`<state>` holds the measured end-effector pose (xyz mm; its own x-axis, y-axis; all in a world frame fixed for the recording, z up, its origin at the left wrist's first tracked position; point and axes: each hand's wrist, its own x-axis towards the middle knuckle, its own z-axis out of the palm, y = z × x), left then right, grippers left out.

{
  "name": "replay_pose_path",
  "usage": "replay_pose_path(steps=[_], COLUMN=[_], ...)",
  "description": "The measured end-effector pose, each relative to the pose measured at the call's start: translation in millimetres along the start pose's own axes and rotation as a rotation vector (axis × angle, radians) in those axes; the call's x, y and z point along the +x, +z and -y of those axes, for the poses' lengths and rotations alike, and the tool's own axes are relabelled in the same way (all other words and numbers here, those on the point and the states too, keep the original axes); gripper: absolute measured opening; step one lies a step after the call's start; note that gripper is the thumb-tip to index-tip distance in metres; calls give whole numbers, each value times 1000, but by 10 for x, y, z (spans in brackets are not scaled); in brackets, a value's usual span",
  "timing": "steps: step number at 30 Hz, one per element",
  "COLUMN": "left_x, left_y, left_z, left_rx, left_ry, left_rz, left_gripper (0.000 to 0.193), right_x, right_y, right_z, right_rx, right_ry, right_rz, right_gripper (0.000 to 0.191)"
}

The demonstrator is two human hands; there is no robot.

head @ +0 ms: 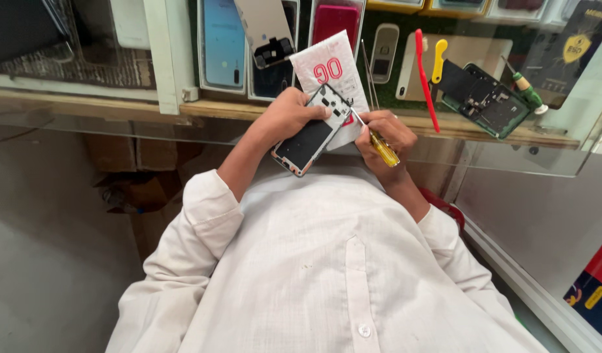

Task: The person uses a screwdriver and a red plastic pry tool to work on a disassembled smartphone. They pry at the edges of the screen assembly and manipulate internal components while holding the device over a workbench.

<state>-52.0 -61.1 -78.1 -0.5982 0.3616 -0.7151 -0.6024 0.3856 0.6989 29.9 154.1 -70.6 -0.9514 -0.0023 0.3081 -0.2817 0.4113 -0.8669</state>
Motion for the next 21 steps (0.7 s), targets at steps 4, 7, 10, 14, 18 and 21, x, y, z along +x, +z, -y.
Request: replay_pose_path(steps=[4, 7, 10, 14, 18, 21], left_x=[27, 38, 54, 68, 72, 83], left_y=[12, 17, 0, 3, 4, -1], left_z=[46, 71, 80, 97, 118, 115], left_rx=[-48, -84, -38, -52, -86, 55], left_ry=[-11, -26, 21, 13, 40, 62], left_rz=[9, 24, -10, -1, 10, -16], left_gripper=[25, 24, 25, 24, 24, 28], right_x=[7, 23, 49, 83, 75, 76], right_y=[10, 4, -17, -3, -2, 3], right_z=[4, 17, 12, -28, -53, -65], right_rx=[-24, -65, -50, -48, 5, -6], right_ry=[-23, 17, -7, -15, -24, -57], right_rz=[9, 27, 57, 89, 90, 89], right_gripper=[9, 7, 7, 5, 5, 5])
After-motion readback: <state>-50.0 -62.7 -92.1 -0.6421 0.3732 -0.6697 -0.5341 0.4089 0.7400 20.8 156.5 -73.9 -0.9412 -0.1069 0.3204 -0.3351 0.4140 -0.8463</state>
